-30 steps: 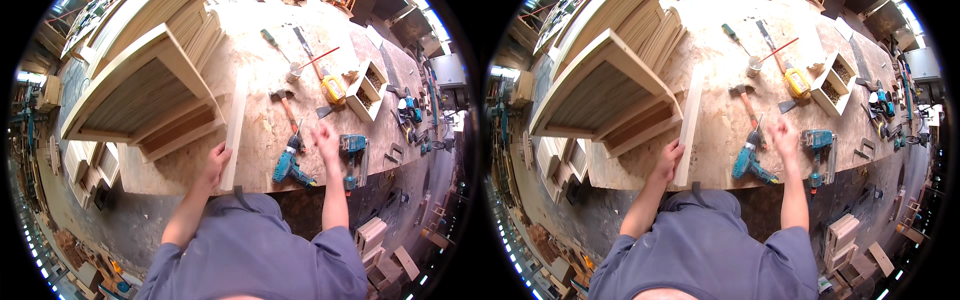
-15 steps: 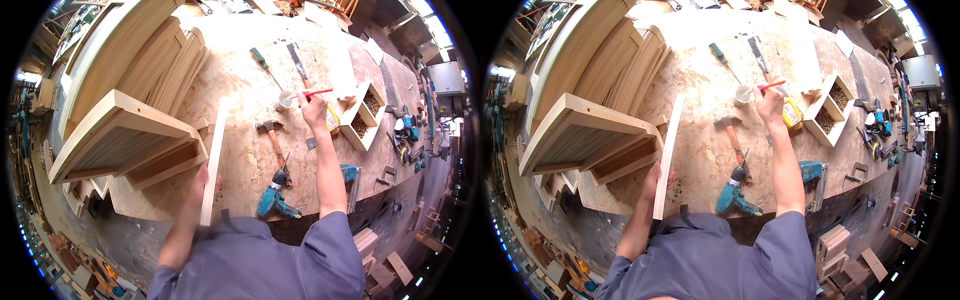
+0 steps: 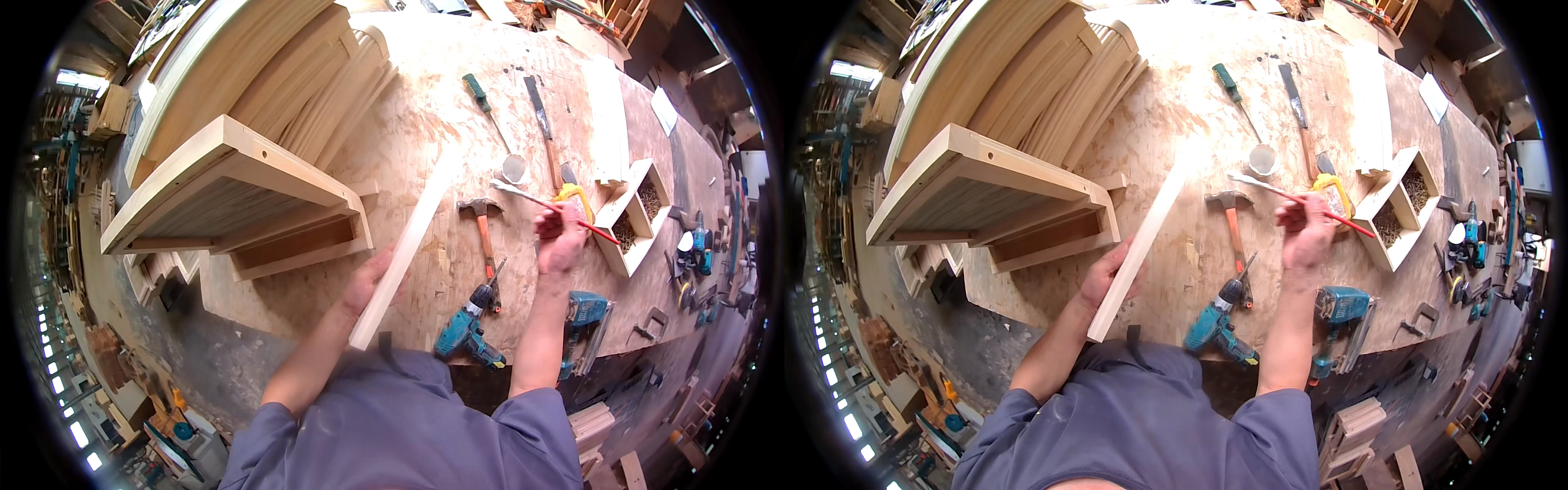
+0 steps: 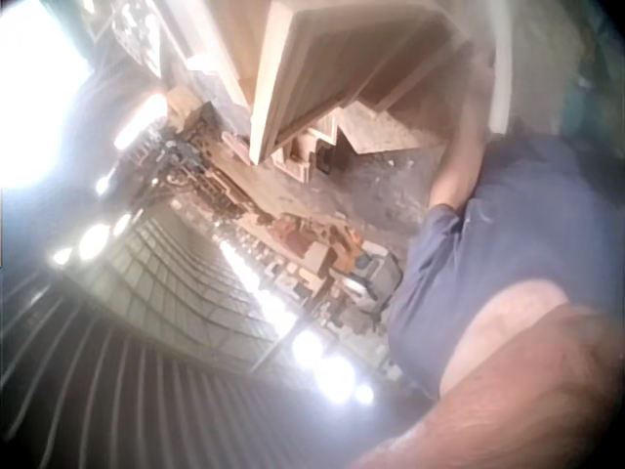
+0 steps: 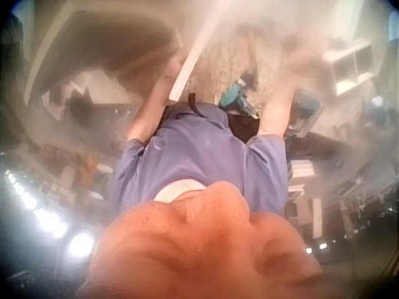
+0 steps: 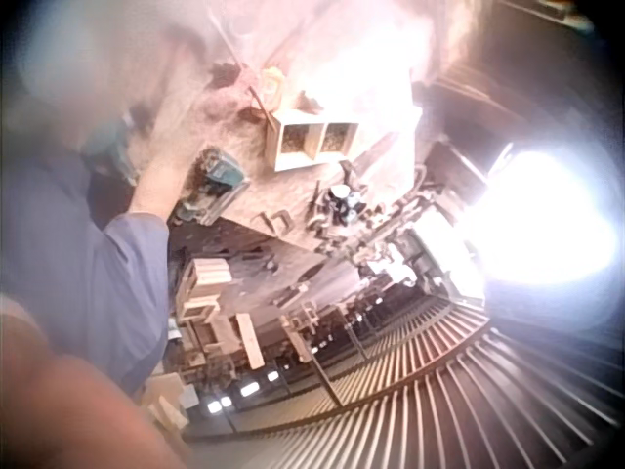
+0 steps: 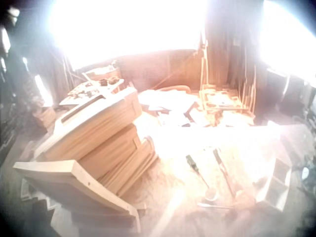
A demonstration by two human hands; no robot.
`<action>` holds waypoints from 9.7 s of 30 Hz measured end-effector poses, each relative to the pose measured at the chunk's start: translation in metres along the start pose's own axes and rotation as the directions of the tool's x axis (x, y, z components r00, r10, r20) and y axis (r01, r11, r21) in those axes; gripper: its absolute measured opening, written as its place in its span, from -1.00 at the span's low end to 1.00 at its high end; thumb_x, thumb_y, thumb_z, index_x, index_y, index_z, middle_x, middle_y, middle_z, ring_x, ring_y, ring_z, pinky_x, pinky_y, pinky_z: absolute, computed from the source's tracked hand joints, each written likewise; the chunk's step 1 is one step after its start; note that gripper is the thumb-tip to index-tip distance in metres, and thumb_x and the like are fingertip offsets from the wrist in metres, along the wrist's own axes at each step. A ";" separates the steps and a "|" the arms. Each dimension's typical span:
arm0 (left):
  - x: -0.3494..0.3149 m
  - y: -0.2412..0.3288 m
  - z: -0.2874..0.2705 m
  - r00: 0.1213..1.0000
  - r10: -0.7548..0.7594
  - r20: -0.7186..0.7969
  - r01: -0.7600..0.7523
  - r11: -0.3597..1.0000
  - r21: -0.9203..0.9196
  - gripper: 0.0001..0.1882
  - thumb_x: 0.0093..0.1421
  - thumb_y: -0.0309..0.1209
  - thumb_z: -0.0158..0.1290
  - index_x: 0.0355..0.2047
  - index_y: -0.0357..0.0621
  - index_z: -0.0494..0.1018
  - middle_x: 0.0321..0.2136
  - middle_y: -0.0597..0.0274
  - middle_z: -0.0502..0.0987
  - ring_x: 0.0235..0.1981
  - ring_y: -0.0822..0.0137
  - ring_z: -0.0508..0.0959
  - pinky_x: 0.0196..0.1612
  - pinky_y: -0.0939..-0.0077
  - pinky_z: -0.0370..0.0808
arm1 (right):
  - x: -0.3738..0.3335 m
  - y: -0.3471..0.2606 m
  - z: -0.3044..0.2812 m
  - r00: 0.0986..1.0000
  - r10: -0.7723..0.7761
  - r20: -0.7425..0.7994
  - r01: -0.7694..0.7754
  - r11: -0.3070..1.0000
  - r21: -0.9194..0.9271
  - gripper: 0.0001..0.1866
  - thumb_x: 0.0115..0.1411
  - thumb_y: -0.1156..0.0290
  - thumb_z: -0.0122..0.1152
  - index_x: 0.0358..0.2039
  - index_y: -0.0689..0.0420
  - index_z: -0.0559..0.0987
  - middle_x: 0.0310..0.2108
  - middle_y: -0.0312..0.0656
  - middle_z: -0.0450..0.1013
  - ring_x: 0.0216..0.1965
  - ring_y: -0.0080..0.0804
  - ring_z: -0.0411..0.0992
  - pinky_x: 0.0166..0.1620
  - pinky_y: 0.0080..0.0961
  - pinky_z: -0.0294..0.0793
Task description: The person assembles wooden panels by applying glue to small wooden strips and attaching them to the underside of larger panels. They use a nail gun and a power drill to secure the strips with nails and screws. The person handles multiple panels sequentially, moving them from a stack to a workbench and then to a finished pile.
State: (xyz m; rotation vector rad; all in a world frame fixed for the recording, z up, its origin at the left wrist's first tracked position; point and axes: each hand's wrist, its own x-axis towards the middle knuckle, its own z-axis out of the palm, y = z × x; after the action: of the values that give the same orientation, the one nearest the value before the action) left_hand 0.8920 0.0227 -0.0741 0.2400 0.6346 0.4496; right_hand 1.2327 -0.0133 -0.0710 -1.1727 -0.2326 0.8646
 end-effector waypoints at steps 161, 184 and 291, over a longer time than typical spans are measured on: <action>-0.156 0.045 -0.054 0.553 0.640 0.533 0.031 -0.655 0.755 -0.60 -0.08 -0.55 0.21 -0.16 -0.13 0.48 -0.27 0.22 0.53 -0.25 0.14 0.51 -0.21 0.21 0.48 | -0.130 0.032 0.098 0.791 -0.277 0.545 0.591 0.575 -0.566 -0.72 0.23 0.55 0.26 -0.04 0.29 0.58 -0.12 -0.10 0.55 -0.21 -0.46 0.53 -0.18 -0.58 0.53; -0.206 0.028 -0.069 0.652 0.630 -0.422 -0.635 0.758 0.152 -0.84 0.23 -0.50 0.18 -0.27 -0.29 0.42 -0.40 0.22 0.55 -0.39 0.43 0.60 -0.35 0.51 0.65 | -0.305 0.134 0.187 0.192 -0.314 0.930 0.909 -0.299 -0.289 -0.67 0.09 0.61 0.25 -0.08 0.22 0.57 -0.10 -0.04 0.45 -0.09 -0.06 0.45 -0.04 -0.14 0.47; -0.225 0.117 -0.263 0.268 0.832 -0.485 0.107 0.474 0.874 -0.67 0.24 -0.40 0.16 -0.02 -0.29 0.58 -0.45 0.17 0.65 -0.45 0.48 0.64 -0.38 0.63 0.60 | -0.152 0.184 0.168 0.713 0.113 0.692 0.701 -0.105 -0.706 -0.59 0.10 0.63 0.11 -0.06 -0.07 0.58 -0.42 -0.04 0.55 -0.34 -0.03 0.56 -0.25 -0.15 0.55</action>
State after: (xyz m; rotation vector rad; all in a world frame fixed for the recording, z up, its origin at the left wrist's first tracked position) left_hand 0.5301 0.0398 -0.1232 1.1547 1.9965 0.8457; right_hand 0.9480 0.0219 -0.1231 -2.0324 -1.9842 0.3996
